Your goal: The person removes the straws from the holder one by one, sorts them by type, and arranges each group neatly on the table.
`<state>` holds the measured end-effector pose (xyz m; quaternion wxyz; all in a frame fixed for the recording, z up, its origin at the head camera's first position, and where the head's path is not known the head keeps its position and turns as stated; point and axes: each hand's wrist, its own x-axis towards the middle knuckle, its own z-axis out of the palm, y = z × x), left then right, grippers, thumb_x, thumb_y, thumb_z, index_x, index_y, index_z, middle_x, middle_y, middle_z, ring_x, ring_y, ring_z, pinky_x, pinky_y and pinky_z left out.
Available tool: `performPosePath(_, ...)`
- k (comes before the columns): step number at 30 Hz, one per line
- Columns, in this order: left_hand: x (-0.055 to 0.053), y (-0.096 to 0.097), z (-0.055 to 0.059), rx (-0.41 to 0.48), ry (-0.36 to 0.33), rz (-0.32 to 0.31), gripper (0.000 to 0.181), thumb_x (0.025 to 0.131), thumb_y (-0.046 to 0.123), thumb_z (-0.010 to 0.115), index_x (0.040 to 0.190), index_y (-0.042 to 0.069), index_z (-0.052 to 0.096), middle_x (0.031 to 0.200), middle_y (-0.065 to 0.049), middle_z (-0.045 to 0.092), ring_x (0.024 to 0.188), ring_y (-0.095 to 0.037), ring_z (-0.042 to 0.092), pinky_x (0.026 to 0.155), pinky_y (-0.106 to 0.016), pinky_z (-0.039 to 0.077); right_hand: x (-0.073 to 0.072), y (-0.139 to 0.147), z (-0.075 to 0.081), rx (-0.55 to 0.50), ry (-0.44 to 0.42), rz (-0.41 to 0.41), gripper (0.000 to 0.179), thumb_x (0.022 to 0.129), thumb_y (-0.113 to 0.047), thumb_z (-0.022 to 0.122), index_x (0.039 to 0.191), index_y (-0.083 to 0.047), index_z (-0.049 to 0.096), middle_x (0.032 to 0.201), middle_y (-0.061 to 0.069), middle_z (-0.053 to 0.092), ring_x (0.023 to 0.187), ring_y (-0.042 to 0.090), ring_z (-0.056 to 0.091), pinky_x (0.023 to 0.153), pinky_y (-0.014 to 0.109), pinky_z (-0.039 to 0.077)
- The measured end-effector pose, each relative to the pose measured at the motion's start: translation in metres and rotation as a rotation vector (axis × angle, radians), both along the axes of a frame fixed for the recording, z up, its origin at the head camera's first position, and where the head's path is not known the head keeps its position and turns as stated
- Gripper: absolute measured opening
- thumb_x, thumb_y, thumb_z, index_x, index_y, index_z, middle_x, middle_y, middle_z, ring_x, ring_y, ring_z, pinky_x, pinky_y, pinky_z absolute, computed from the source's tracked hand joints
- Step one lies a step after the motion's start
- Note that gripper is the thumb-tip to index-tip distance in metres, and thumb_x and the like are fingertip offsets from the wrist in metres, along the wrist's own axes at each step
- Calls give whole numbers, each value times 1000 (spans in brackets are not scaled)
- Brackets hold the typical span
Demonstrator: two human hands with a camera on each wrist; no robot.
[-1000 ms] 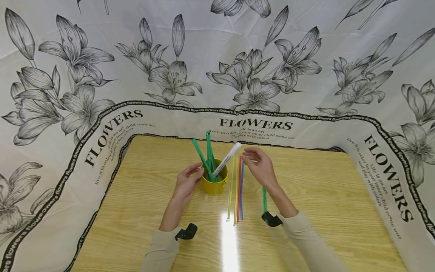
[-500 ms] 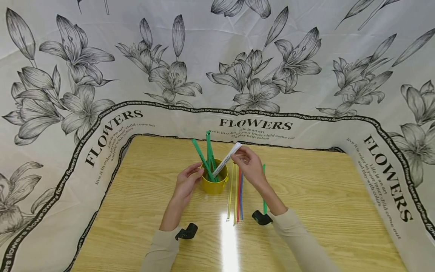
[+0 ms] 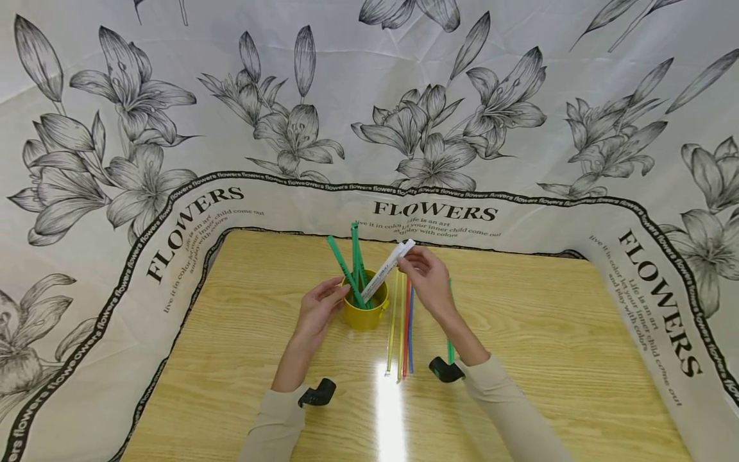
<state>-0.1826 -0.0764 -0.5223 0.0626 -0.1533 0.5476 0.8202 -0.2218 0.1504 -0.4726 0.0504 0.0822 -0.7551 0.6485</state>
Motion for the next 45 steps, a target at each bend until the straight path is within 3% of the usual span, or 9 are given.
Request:
performPosePath(5,0,1,-1,-5,-13,13,38,93,1,75,131,-1,66,107,-7,60,91,-12,64,100,-39,53,0,8,6,-80,22,-20,27,100,-2,66,123,12,60,114,28,63,92,12,69,89,34,59)
performPosePath(16,-1,1,0,-87,-24,-9,43,95,5,74,134,-5,60,120,-15,59,99,-14,61,102,-40,51,-2,26,14,-265,92,-91,26,100,5,62,122,16,55,107,17,61,92,17,69,88,35,59)
performPosePath(33,2,0,1,-101,-14,-28,40,96,8,73,134,0,64,125,-14,55,103,-14,59,102,-37,52,-2,57,20,-391,68,-202,17,100,5,62,116,10,61,98,13,64,90,20,70,88,41,58)
performPosePath(45,2,-1,-1,-89,-10,-37,40,96,8,74,135,2,64,126,-13,54,104,-15,60,108,-44,48,-2,78,19,-412,21,-268,14,99,2,65,113,4,68,97,11,66,89,19,69,86,34,59)
